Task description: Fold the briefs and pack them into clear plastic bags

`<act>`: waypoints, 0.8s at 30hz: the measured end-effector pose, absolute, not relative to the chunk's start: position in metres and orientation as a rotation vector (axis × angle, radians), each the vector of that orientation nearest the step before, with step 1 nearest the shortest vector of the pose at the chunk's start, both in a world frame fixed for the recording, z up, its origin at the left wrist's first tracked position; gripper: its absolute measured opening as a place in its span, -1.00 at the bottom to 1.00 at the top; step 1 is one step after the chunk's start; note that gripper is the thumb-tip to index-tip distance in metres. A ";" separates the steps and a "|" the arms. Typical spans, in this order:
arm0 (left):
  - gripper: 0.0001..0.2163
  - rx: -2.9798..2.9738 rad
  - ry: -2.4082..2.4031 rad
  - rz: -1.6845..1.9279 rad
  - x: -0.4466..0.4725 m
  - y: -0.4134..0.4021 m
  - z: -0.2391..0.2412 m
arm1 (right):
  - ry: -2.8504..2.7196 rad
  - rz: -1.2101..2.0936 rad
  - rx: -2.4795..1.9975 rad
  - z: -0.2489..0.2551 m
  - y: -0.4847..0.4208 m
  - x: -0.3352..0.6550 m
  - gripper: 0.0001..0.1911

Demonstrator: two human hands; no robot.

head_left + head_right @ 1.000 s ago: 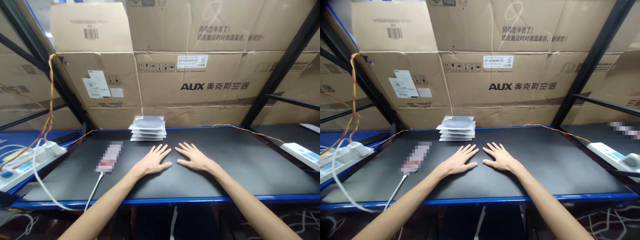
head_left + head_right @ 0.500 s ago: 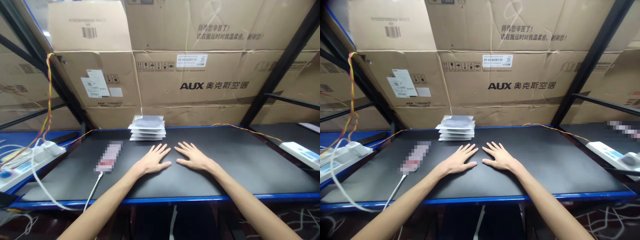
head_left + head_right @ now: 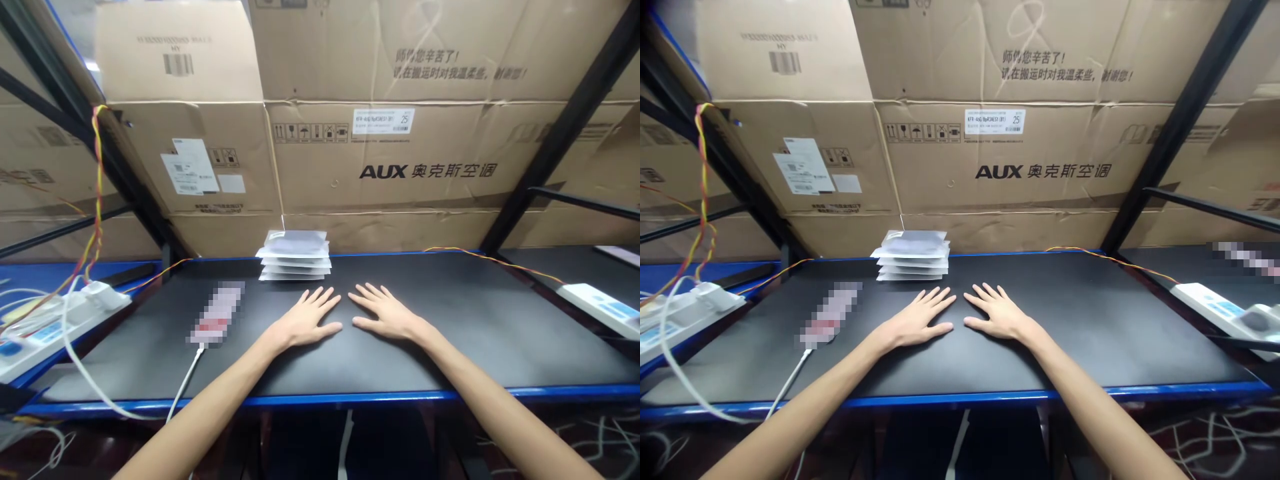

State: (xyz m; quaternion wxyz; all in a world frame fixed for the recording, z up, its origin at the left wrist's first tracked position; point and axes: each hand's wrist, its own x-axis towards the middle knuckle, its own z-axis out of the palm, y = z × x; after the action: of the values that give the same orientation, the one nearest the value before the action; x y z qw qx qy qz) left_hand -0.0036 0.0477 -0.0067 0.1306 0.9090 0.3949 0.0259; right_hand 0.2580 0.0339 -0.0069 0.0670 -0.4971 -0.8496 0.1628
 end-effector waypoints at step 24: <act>-0.29 2.628 1.156 0.058 -0.002 0.047 -0.004 | -2.561 0.492 -1.501 -0.008 0.034 0.258 -0.17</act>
State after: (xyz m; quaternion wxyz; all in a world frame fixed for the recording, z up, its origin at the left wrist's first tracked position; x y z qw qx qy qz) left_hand -0.0022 0.0467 -0.0045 0.1343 0.9069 0.3989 0.0202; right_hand 0.2585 0.0343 -0.0083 0.0661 -0.4977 -0.8493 0.1633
